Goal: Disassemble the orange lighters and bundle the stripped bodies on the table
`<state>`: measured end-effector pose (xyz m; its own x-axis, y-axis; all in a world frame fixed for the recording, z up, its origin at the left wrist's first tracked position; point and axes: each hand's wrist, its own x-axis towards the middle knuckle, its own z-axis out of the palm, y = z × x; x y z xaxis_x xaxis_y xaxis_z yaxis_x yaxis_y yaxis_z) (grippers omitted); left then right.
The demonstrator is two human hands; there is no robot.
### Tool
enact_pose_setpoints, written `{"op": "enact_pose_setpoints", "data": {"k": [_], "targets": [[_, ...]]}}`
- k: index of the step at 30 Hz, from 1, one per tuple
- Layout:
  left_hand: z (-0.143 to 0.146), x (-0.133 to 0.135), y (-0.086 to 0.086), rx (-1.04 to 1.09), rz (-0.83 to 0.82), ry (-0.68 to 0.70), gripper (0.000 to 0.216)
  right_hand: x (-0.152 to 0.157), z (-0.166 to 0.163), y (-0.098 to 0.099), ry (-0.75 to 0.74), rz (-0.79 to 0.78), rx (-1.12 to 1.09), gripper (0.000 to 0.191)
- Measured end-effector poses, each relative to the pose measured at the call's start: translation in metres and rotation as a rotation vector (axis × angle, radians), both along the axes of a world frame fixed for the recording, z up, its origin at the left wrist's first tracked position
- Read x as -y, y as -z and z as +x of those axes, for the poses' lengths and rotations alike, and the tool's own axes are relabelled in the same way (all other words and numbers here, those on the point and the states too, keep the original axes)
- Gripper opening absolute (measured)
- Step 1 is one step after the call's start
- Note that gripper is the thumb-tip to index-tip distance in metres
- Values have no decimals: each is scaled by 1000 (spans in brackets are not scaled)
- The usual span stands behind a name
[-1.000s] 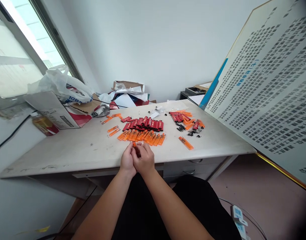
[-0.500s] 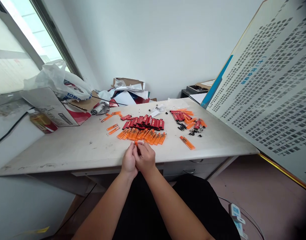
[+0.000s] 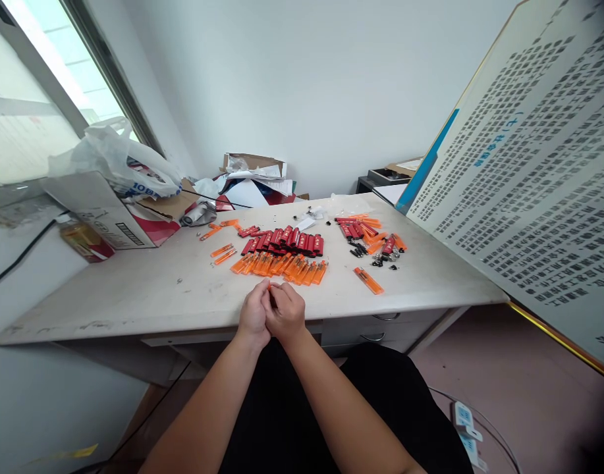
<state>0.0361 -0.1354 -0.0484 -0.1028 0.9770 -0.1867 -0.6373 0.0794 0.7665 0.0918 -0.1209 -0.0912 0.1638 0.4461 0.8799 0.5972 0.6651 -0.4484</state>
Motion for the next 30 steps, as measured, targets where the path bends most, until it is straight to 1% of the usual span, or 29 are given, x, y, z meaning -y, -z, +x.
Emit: {"op": "enact_pose_setpoints", "data": {"k": [3,5,9,12,14,19,23,30], "targets": [[-1,1,3,-18,30,-3,23,0,0,1,23,82,1,26],[-3,4,6,-63,98,20,27,2,1,1,42,145,14,22],[-8,11,13,-233,277,84,30,9,5,2,77,237,63,15],[-9,16,18,-309,349,89,29,14,8,5,90,299,56,8],[-9,19,19,-348,388,80,29,16,9,8,82,325,48,8],[-8,21,24,-415,467,70,29,16,12,12,42,361,33,5],[-9,19,26,-443,515,82,29,15,13,13,53,359,30,4],[-6,16,29,-461,509,67,25,14,14,19,23,316,37,6]]}}
